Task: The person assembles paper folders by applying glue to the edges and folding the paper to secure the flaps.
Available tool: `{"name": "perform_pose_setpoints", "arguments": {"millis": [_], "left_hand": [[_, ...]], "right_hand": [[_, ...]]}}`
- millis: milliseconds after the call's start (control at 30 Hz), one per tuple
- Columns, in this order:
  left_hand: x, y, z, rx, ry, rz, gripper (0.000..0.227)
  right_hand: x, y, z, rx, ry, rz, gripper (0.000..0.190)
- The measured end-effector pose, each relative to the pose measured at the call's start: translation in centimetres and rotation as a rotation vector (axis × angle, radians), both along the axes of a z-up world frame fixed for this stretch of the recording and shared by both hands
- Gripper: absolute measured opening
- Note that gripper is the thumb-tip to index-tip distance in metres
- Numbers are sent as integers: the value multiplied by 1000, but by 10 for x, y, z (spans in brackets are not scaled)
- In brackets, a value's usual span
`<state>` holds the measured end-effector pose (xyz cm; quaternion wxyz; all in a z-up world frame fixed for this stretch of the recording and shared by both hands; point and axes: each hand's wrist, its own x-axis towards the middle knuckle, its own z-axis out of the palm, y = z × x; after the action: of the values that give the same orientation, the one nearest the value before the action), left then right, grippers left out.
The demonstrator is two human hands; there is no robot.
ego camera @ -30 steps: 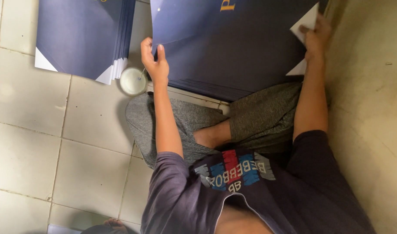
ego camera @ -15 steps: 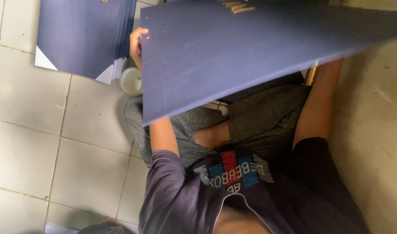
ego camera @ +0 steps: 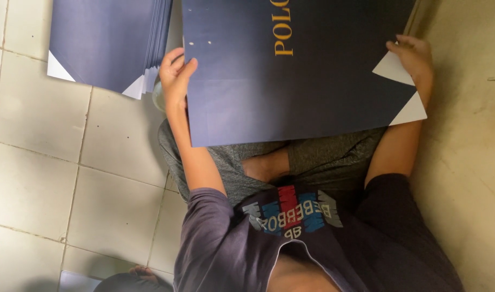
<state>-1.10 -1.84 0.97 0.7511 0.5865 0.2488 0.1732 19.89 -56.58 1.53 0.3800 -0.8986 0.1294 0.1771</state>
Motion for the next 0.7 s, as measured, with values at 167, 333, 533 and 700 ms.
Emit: {"name": "perform_pose_setpoints", "arguments": {"millis": [167,333,533,700], "left_hand": [[-18,-27,53,320,314,-246,70],[-11,-40,10,381,269,-177,69],[26,-43,-28,568,131,-38,48],[46,-41,-45,565,228,-178,57]], "right_hand": [[-4,-20,-17,1,-64,119,54],[1,-23,-31,-7,-186,271,58],[16,-14,-40,36,-269,243,75],[34,-35,-51,-46,-329,201,32]]}}
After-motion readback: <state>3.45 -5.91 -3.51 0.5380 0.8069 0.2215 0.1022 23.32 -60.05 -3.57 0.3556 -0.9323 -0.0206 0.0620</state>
